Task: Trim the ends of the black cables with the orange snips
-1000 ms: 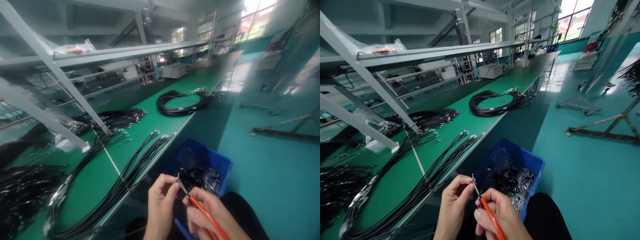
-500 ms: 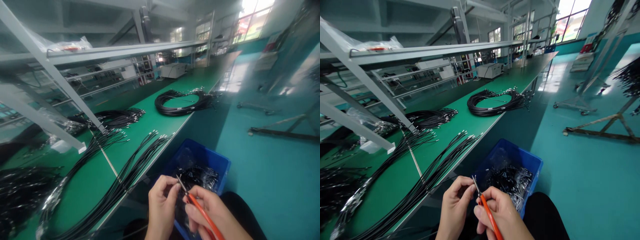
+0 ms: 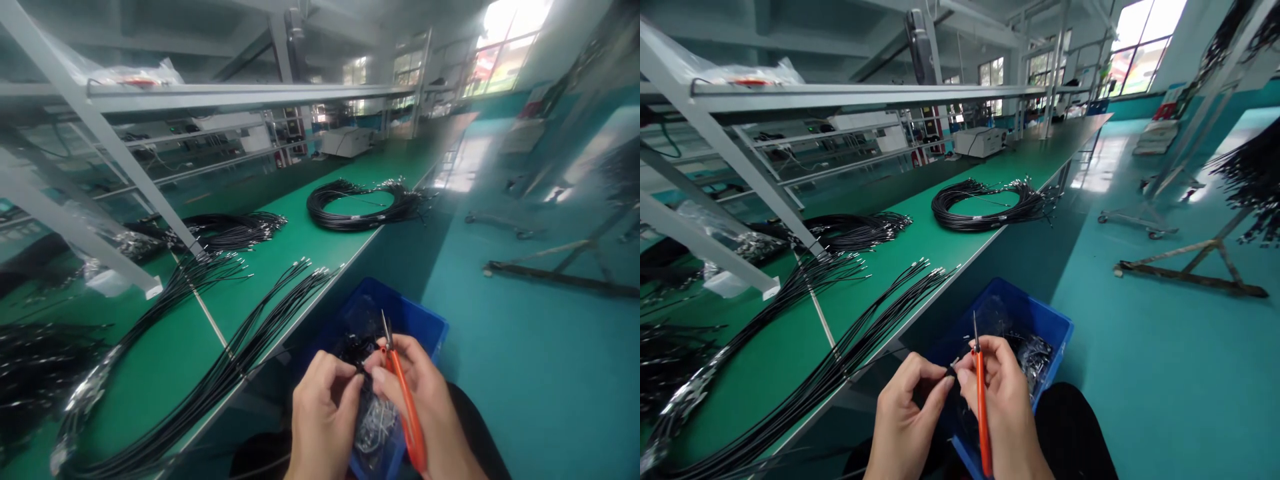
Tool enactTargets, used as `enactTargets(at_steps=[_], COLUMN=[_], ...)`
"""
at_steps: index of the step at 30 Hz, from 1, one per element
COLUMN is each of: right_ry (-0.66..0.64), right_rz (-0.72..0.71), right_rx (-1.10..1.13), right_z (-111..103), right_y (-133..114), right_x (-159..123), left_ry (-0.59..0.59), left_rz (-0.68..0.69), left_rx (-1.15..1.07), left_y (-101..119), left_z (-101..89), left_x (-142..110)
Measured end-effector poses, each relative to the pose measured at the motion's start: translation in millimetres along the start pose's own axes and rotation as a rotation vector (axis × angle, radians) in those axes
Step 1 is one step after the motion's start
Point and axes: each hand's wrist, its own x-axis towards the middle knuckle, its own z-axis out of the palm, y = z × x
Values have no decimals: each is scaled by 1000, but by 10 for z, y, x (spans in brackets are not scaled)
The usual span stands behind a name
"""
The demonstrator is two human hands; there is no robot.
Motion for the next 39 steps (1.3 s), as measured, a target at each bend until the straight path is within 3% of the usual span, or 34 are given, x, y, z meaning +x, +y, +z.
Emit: enactTargets(at_steps=[6,10,13,17,24,32,39], right_ry=[4,-50,-174,-463,-664,-679,-628], right_rz=[53,-15,27,294,482,434,409], right_rx=[-14,-93,-132,-77,-28,-18,-292], right_z=[66,13,-101,-248,-246,-246,-228], right_y=[-3,37,2,-159,-265,-161,-82], right_x=[29,31,3,-88,-59,20,48], left_ry=[63,-32,-92,-116,-173,-184,-184], left_rz=[130,-17,-144,-253,-291,-287,-269], left_rx=[143,79,-21,-191,-371,-349,-303], left_y=[-3,-19,-45,-58,-67,-58,-99], left_z=[48,-40,-133,-218,-241,-236,-224], left_x=[-79,-31,41,103,110,99,127])
